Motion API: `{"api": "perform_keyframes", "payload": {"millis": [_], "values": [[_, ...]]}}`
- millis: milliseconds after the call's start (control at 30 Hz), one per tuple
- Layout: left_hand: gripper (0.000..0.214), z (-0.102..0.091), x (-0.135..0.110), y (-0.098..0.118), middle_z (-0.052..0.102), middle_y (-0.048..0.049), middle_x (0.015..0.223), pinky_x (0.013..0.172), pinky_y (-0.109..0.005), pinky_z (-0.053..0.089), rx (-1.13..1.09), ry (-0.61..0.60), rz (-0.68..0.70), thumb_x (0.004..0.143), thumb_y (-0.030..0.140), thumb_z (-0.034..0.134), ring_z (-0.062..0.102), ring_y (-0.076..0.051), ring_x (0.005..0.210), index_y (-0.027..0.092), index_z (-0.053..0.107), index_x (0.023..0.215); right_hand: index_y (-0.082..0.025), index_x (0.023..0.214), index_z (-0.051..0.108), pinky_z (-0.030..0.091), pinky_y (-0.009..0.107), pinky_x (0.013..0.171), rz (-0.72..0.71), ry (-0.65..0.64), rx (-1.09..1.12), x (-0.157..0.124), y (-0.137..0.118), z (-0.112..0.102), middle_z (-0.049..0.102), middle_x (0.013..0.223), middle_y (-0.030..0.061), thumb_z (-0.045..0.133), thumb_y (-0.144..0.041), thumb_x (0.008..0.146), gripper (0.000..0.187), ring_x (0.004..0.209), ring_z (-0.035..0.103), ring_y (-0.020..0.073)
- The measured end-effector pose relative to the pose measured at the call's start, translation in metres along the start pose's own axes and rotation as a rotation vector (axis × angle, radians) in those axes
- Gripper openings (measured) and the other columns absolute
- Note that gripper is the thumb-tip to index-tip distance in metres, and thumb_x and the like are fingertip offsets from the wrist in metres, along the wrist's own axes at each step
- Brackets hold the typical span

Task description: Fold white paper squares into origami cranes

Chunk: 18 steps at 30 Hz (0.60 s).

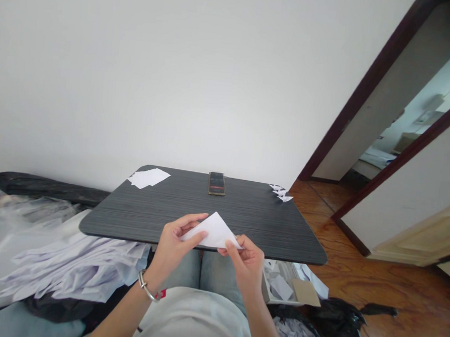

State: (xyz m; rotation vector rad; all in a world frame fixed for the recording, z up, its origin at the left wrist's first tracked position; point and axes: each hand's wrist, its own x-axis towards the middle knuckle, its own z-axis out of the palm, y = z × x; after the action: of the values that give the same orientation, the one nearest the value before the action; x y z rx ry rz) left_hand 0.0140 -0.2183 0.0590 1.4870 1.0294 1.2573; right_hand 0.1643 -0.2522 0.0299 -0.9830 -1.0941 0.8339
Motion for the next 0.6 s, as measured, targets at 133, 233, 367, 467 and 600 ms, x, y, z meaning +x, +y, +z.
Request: {"api": "perform_keyframes", "payload": {"millis": [133, 233, 367, 467, 600], "values": [[0.029, -0.0006, 0.0010, 0.0055, 0.069, -0.0076, 0.093, 0.072, -0.026, 0.049, 0.003, -0.012, 0.016, 0.068, 0.023, 0.065, 0.062, -0.020, 0.083, 0.014, 0.066, 0.095, -0.017, 0.052, 0.050, 0.045, 0.022, 0.050, -0.015, -0.006, -0.016, -0.0005, 0.0004, 0.0005, 0.057, 0.051, -0.0002, 0.060, -0.031, 0.073, 0.028, 0.051, 0.057, 0.0134], [0.028, 0.0017, -0.0004, 0.0064, 0.068, -0.0077, 0.098, 0.076, -0.027, 0.049, -0.006, 0.019, 0.022, 0.067, 0.023, 0.065, 0.062, -0.021, 0.088, 0.015, 0.067, 0.094, -0.017, 0.052, 0.049, 0.046, 0.022, 0.049, 0.009, 0.000, 0.004, -0.0005, -0.0012, 0.0014, 0.057, 0.050, -0.0007, 0.061, -0.031, 0.072, 0.027, 0.051, 0.060, 0.0140], [0.029, 0.0035, -0.0012, 0.0047, 0.068, -0.0076, 0.097, 0.074, -0.027, 0.050, -0.023, 0.035, 0.002, 0.067, 0.023, 0.065, 0.063, -0.021, 0.085, 0.016, 0.067, 0.095, -0.019, 0.074, 0.051, 0.050, 0.023, 0.048, 0.057, 0.039, 0.107, 0.0007, -0.0031, 0.0033, 0.064, 0.056, -0.0014, 0.065, -0.028, 0.069, 0.018, 0.048, 0.062, 0.0144], [0.028, 0.0035, -0.0008, 0.0038, 0.068, -0.0068, 0.097, 0.076, -0.027, 0.049, -0.032, 0.036, 0.005, 0.067, 0.023, 0.065, 0.063, -0.021, 0.087, 0.017, 0.068, 0.094, -0.019, 0.091, 0.051, 0.051, 0.023, 0.047, 0.090, 0.029, 0.178, 0.0029, -0.0026, 0.0032, 0.066, 0.057, -0.0019, 0.066, -0.029, 0.068, 0.029, 0.046, 0.061, 0.0136], [0.029, 0.0035, -0.0001, 0.0032, 0.068, -0.0072, 0.098, 0.077, -0.028, 0.050, -0.029, 0.037, 0.003, 0.067, 0.023, 0.065, 0.063, -0.022, 0.087, 0.016, 0.068, 0.094, -0.015, 0.070, 0.060, 0.050, 0.022, 0.045, 0.162, -0.008, 0.134, 0.0061, -0.0002, 0.0003, 0.066, 0.053, 0.0013, 0.064, -0.034, 0.069, 0.020, 0.047, 0.062, 0.0141]]}}
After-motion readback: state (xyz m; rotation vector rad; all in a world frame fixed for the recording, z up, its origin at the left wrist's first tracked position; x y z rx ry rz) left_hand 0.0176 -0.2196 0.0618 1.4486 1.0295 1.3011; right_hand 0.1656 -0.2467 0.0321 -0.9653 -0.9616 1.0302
